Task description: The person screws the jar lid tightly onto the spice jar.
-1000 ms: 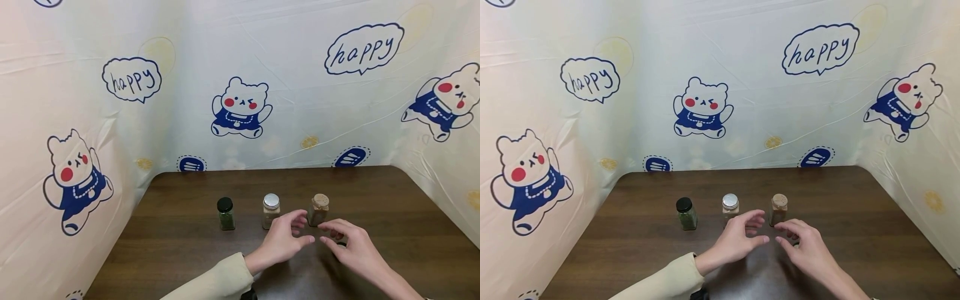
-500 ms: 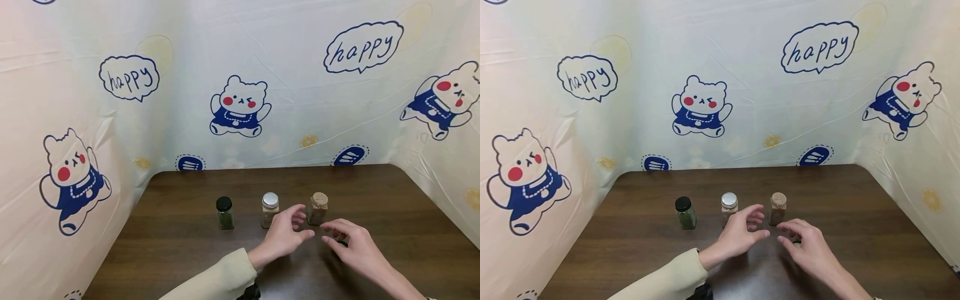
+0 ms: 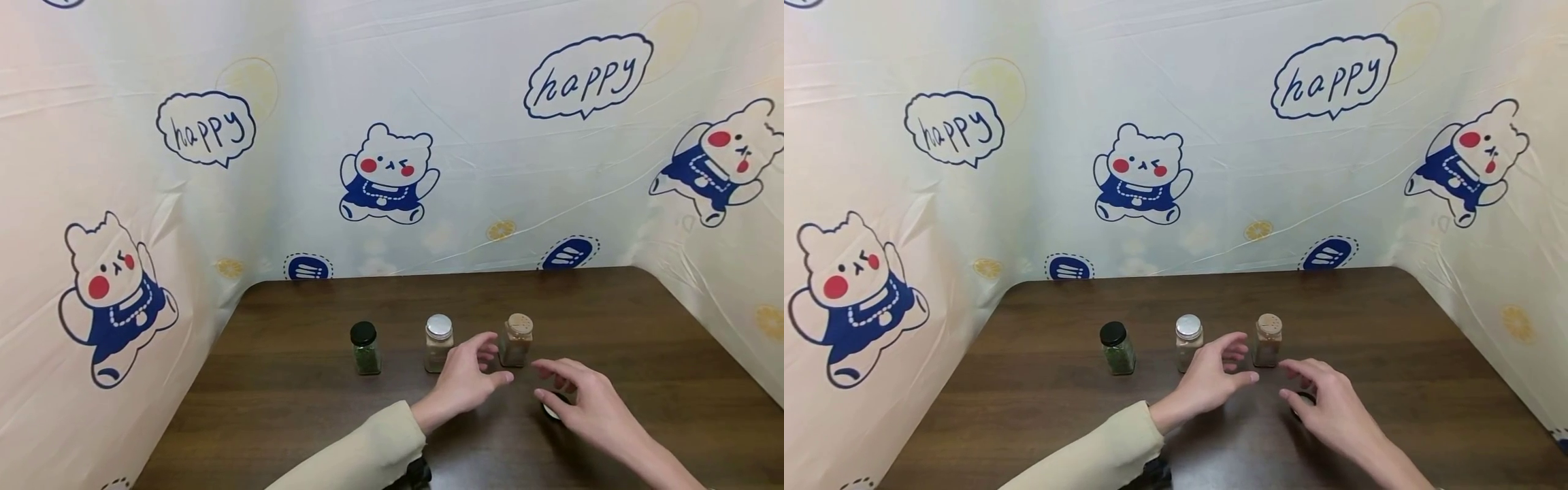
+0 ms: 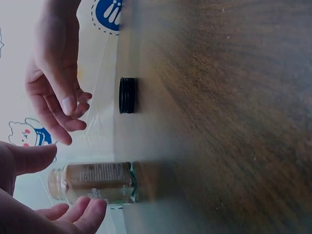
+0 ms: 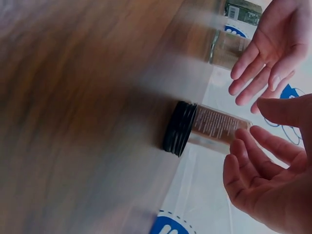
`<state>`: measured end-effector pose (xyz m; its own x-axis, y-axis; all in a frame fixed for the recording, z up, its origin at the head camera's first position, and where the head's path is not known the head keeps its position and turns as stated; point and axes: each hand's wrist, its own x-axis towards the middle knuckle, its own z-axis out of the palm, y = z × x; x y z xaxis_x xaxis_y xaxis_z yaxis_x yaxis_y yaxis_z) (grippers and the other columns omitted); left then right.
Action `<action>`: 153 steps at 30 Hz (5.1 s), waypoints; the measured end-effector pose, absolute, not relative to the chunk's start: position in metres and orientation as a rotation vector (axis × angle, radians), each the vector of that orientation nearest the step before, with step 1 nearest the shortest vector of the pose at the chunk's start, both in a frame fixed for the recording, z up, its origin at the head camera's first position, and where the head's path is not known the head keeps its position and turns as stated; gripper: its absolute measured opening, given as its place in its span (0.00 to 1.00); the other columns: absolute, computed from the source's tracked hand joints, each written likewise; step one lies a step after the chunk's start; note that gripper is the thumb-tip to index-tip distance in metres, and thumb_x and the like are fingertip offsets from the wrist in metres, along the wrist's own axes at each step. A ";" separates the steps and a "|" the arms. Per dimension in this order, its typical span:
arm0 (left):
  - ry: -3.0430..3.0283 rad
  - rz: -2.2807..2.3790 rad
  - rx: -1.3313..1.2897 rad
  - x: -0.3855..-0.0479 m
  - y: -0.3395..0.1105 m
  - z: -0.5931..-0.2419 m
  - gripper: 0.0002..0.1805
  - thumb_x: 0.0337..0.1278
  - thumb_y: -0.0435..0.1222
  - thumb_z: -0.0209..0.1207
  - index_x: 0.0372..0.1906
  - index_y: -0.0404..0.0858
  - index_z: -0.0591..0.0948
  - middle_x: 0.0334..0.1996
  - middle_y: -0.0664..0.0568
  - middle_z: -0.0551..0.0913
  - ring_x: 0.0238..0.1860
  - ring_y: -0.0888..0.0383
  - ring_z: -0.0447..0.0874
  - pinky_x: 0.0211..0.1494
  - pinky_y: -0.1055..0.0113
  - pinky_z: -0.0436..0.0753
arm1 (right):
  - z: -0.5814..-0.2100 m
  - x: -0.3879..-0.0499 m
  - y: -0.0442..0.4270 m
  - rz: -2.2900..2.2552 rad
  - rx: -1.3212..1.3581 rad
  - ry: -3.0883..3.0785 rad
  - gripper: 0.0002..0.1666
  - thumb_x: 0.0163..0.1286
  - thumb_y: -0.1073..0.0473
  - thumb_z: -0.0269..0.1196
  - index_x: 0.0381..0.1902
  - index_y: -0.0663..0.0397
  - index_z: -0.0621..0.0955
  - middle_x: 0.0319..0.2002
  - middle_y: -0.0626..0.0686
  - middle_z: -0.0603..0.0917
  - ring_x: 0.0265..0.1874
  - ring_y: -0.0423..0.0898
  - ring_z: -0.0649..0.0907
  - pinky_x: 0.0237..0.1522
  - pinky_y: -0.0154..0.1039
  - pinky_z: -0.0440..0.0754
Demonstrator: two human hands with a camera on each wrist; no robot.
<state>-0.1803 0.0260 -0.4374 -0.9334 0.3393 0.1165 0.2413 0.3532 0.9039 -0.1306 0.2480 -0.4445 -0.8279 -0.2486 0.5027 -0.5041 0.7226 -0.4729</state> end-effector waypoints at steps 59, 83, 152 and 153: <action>2.626 1.439 0.436 -0.227 0.054 -0.457 0.44 0.46 0.30 0.82 0.72 0.39 0.77 0.62 0.51 0.85 0.62 0.54 0.83 0.61 0.66 0.81 | -0.448 -0.132 0.267 0.833 0.605 -2.769 0.27 0.60 0.60 0.81 0.57 0.52 0.86 0.50 0.46 0.84 0.39 0.43 0.83 0.37 0.40 0.83; 2.617 1.477 0.427 -0.238 0.061 -0.459 0.41 0.41 0.27 0.84 0.67 0.36 0.82 0.57 0.51 0.88 0.57 0.57 0.87 0.57 0.71 0.83 | -0.453 -0.134 0.268 0.818 0.635 -2.783 0.30 0.57 0.58 0.83 0.56 0.54 0.86 0.49 0.45 0.83 0.38 0.40 0.79 0.35 0.38 0.80; 2.591 1.466 0.364 -0.244 0.068 -0.460 0.36 0.34 0.27 0.86 0.58 0.43 0.89 0.44 0.58 0.91 0.48 0.65 0.86 0.52 0.71 0.83 | -0.456 -0.135 0.277 0.754 0.725 -2.892 0.24 0.54 0.60 0.83 0.48 0.51 0.88 0.45 0.41 0.82 0.38 0.41 0.80 0.37 0.40 0.81; 2.593 1.465 0.366 -0.244 0.068 -0.460 0.36 0.34 0.28 0.86 0.57 0.43 0.89 0.44 0.58 0.91 0.47 0.65 0.86 0.52 0.71 0.83 | -0.456 -0.135 0.278 0.752 0.729 -2.888 0.24 0.53 0.60 0.83 0.48 0.51 0.88 0.45 0.41 0.82 0.38 0.41 0.80 0.37 0.40 0.81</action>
